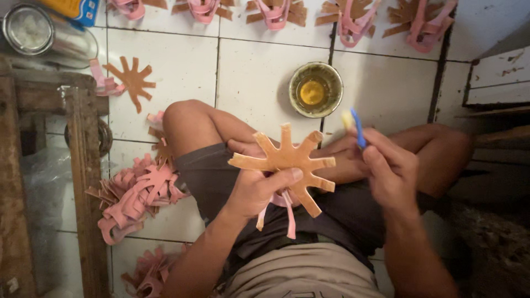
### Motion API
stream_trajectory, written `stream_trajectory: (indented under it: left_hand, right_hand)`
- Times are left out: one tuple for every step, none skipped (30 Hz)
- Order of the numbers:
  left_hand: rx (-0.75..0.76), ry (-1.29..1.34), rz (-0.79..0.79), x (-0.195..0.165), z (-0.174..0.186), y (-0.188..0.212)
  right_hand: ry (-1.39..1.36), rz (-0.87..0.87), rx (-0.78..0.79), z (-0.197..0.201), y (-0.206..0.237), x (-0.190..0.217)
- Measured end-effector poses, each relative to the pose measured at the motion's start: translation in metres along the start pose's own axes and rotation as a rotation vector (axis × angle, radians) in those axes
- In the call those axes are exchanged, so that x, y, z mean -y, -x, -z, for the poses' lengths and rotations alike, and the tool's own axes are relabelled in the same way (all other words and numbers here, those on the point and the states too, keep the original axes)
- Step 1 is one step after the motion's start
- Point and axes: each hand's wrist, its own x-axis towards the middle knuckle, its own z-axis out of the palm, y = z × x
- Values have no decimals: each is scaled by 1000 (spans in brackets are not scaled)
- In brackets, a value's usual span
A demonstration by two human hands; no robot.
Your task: The person sits on the workshop floor and applies glue with a toothbrush to star-shaped pink shoe upper components, brushing the liquid over the tan backing of each piece. They dip the brush into a bowl of glue, coat one piece at a time, and set finished pieces on the floor with others awaiting coating.
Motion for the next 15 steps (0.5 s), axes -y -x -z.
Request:
stream_trajectory:
  left_hand:
    - [-7,-13,-28,-4,0,1]
    - [-14,-25,-55,-8,0,2]
    - [-16,-21,-52,-11,-1,2]
    - [-17,-18,-47,-12,-2,3]
    - [-15,-14,-40,-13,-4,3]
    - [12,-8,-49,-14,-5,3]
    - [38,-3,-57,-15,-7,3]
    - [63,0,-66,-16,-8,2]
    - [46,-2,-60,-16,-9,2]
    - [32,-3,-54,-17,-9,1]
    - [17,-4,-49,-18,-10,1]
    - [23,-6,-53,-18,-10,1]
    - [26,-10,-54,-19,-9,0]
    - [33,-10,-51,-20,-9,0]
    - [34,-2,-38,-20,-10,1]
  right_hand:
    - [161,71,18,3,2,7]
    - [228,123,45,3,4,12]
    - [296,175,69,3,6,16]
    - [365,227,92,2,6,19]
    - [406,239,95,1,6,21]
    - [449,251,97,-1,5,22]
    - [489,264,98,-3,4,22]
    - [514,216,82,-5,2,21]
    - [538,167,66,-6,0,20]
    - [565,119,48,-6,-1,20]
    - [581,131,11,-6,-2,20]
    - [593,144,-20,-4,-2,20]
    - [601,154,-51,-3,-2,20]
    - [571,188,-27,-2,-1,21]
    - [545,222,-5,1,0,22]
